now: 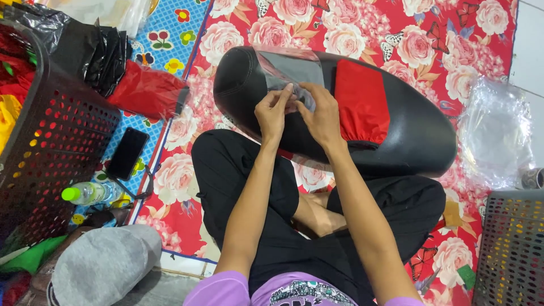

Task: Fitting a red fabric cover onto a motorcycle seat mold, folding it, and then inserting it into a plastic bag for packaging.

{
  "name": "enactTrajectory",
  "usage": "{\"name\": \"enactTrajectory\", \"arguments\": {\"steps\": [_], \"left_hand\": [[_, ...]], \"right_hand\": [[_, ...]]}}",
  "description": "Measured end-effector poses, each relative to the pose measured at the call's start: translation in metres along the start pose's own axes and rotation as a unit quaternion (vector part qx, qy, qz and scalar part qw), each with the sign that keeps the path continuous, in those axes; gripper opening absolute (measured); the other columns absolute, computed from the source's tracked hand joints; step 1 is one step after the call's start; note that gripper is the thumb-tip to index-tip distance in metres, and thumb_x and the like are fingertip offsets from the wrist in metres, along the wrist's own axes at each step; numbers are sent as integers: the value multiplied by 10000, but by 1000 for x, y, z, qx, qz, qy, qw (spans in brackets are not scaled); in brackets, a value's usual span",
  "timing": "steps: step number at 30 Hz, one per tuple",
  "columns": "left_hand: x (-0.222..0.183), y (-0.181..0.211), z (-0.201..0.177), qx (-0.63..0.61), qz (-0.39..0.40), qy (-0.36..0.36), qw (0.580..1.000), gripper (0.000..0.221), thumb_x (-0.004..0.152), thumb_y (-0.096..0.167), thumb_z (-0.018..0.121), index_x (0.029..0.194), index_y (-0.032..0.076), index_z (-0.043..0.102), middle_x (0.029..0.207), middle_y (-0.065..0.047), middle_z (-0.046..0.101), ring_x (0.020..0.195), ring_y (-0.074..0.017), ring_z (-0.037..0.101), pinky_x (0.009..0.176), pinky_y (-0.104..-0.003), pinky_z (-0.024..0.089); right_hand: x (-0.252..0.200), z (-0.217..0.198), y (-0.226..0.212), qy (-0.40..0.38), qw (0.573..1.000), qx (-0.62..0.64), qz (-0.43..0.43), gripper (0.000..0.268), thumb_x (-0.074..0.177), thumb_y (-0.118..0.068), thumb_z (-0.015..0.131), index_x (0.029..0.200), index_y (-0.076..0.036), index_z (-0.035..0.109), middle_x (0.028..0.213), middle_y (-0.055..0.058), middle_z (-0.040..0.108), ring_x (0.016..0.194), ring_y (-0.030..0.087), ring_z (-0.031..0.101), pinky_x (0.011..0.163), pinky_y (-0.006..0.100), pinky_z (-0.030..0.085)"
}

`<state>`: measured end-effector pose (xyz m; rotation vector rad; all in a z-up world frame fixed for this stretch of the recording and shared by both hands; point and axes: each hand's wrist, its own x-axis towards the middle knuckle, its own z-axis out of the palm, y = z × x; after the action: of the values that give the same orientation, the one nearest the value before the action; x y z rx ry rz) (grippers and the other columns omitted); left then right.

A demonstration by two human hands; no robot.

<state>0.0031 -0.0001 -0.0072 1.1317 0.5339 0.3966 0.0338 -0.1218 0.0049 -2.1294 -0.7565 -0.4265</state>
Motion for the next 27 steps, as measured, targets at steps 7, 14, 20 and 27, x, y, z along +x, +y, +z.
{"name": "enactTrajectory", "arguments": {"steps": [7,14,20,27], "left_hand": [[-4,-2,2,101,102,-10,990,276,775,282,917,973,129,799,840,-97,786,760,-211,773,637,-286,675],[-1,0,-6,143,248,-83,954,189,874,179,849,1059,180,810,922,10,788,851,-142,768,738,-257,642],[-19,44,-6,164,327,-74,928,189,884,67,775,1049,158,784,867,6,739,803,-161,749,716,-269,637],[-46,63,2,234,468,-85,848,206,770,85,785,934,211,780,1083,19,690,995,-229,696,966,-336,549]], "right_hand": [[4,6,1,11,999,11,30,214,901,-31,808,1090,-120,763,977,59,765,934,282,751,788,364,609],[5,3,-17,103,909,244,322,97,880,-119,833,968,-138,797,808,27,763,756,103,704,708,301,616],[-1,-7,-45,145,791,446,394,151,871,-104,846,963,-74,730,1068,88,752,956,161,731,806,279,614],[-6,-12,-18,71,654,657,369,600,953,-556,642,1299,-72,567,1321,155,586,1164,276,627,1008,474,582]]}}
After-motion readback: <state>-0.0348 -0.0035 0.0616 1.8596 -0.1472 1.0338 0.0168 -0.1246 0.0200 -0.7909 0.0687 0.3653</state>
